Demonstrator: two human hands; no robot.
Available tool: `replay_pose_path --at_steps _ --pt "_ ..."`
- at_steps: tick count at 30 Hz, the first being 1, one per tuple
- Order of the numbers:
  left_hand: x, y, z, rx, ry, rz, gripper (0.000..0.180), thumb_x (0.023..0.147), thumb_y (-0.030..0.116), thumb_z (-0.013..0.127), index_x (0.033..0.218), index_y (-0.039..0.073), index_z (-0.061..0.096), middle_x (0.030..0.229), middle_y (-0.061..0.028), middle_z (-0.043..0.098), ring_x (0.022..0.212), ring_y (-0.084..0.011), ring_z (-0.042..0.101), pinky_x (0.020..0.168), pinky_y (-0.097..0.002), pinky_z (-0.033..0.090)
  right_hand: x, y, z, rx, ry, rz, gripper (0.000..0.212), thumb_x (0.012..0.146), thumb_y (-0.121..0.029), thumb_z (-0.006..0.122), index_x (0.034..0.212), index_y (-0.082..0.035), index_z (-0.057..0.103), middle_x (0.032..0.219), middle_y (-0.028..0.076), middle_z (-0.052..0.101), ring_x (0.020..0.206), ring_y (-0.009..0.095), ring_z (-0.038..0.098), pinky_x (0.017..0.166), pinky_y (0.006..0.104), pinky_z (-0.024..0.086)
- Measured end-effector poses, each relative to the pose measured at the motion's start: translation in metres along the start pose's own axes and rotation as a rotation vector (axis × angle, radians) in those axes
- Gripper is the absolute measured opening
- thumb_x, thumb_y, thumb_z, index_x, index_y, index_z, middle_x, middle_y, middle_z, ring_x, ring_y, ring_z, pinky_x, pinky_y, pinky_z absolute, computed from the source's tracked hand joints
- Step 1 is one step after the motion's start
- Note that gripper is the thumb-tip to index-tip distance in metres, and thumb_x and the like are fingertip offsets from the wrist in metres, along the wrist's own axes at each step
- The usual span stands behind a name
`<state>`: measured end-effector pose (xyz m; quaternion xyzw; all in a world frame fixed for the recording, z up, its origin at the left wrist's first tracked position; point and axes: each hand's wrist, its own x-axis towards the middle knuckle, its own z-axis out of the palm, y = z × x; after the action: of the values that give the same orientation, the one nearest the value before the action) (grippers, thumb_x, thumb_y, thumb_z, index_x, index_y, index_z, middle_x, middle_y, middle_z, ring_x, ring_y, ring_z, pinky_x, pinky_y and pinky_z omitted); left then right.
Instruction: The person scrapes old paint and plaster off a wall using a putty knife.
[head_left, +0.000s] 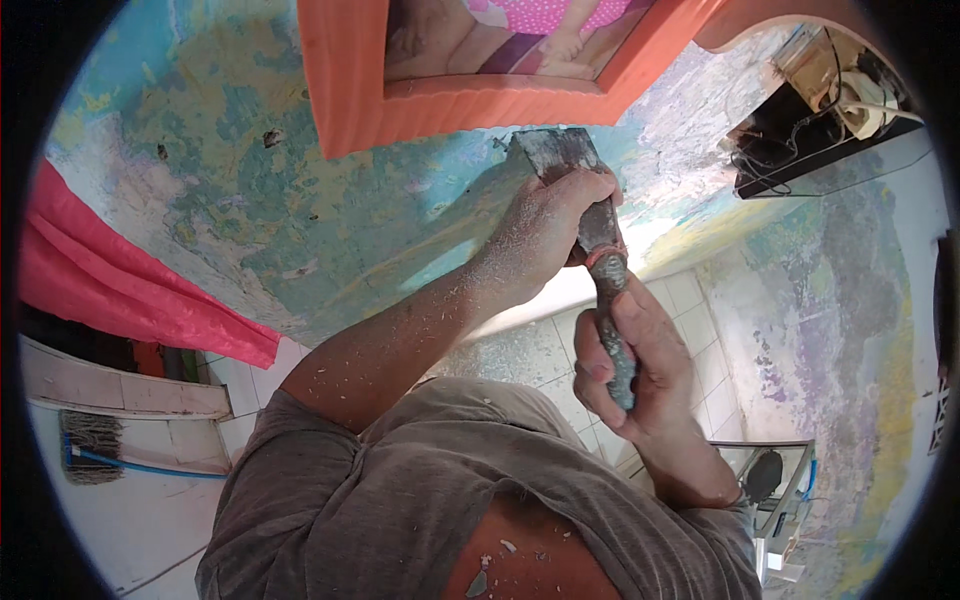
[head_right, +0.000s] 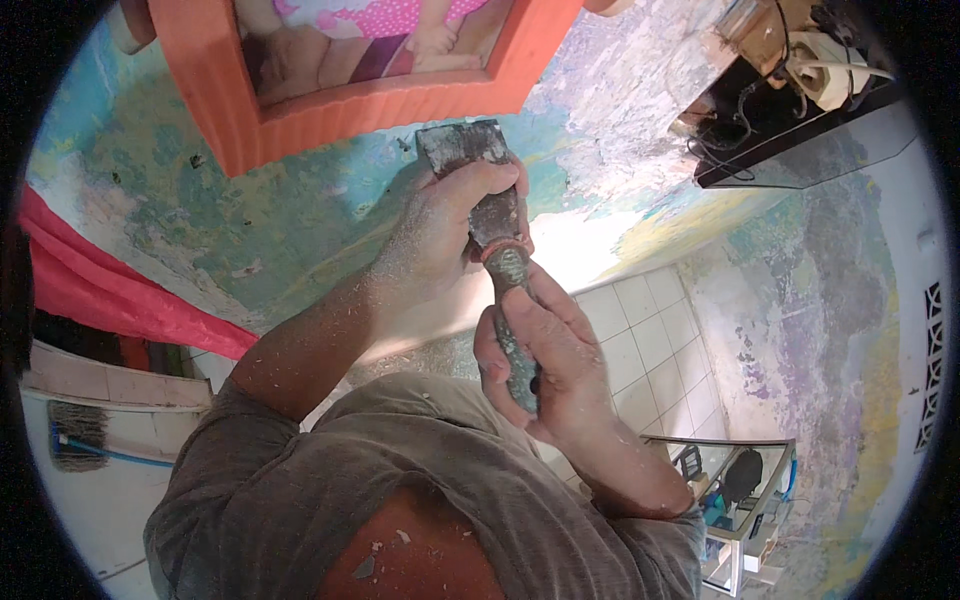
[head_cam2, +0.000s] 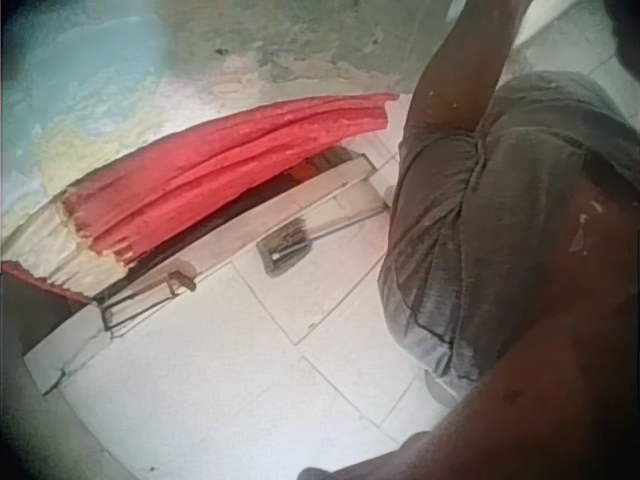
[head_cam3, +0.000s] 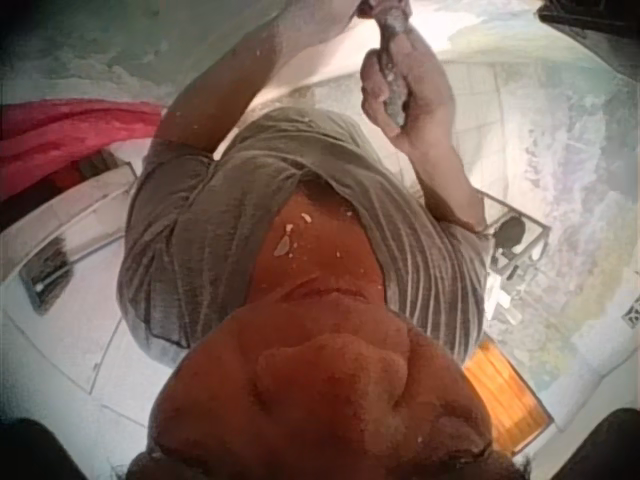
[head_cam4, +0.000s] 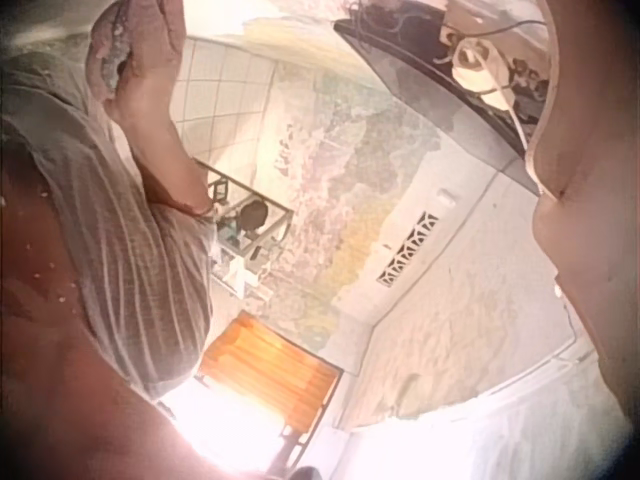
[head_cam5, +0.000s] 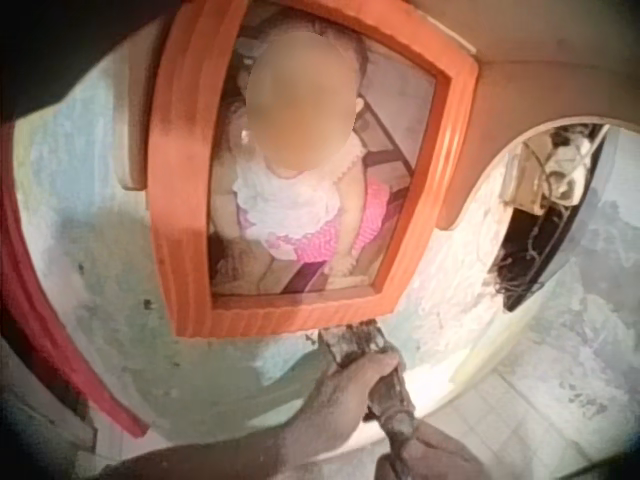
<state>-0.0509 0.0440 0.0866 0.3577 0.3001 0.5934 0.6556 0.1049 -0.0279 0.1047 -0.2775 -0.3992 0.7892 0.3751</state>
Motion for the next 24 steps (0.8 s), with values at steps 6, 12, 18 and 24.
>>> replay_pose_path --at_steps 6,12,18,24 --pt "0.022 -0.031 -0.007 0.213 -0.032 0.351 0.021 0.094 0.023 0.054 0.092 0.004 0.063 0.07 -0.0051 0.061 0.063 -0.0117 0.059 0.058 -0.0289 0.048 0.013 0.003 -0.051 0.087 -0.11 0.035 0.043 0.106 -0.03 0.045 0.141 -0.005 0.042 0.067 0.01 0.051 0.036 0.012 0.035 0.033 0.0232 0.026" --pt "0.007 -0.022 0.022 0.165 -0.171 0.17 0.029 0.1 0.032 0.053 0.1 0.006 0.065 0.073 -0.0059 0.066 0.068 -0.0122 0.063 0.06 -0.0266 0.047 -0.002 0.008 -0.044 -0.106 0.0 -0.131 0.044 0.106 -0.032 0.046 0.139 -0.003 0.044 0.068 0.007 0.055 0.039 0.009 0.039 0.035 0.0216 0.027" --pt "0.024 -0.044 0.026 0.096 -0.076 0.155 0.044 0.102 0.044 0.052 0.099 0.003 0.066 0.08 -0.0098 0.067 0.073 -0.0146 0.065 0.067 -0.0291 0.051 0.027 0.024 -0.069 -0.242 0.114 -0.282 0.041 0.107 -0.031 0.045 0.137 -0.004 0.049 0.066 0.003 0.055 0.044 0.005 0.04 0.04 0.0195 0.031" --pt "0.033 -0.057 0.025 0.117 0.01 0.179 0.05 0.102 0.049 0.05 0.092 0.002 0.066 0.077 -0.0086 0.066 0.07 -0.0139 0.063 0.067 -0.0299 0.051 0.052 0.029 -0.102 -0.427 0.073 -0.337 0.037 0.107 -0.028 0.045 0.132 -0.003 0.053 0.063 0.0 0.051 0.044 0.004 0.039 0.041 0.019 0.03"
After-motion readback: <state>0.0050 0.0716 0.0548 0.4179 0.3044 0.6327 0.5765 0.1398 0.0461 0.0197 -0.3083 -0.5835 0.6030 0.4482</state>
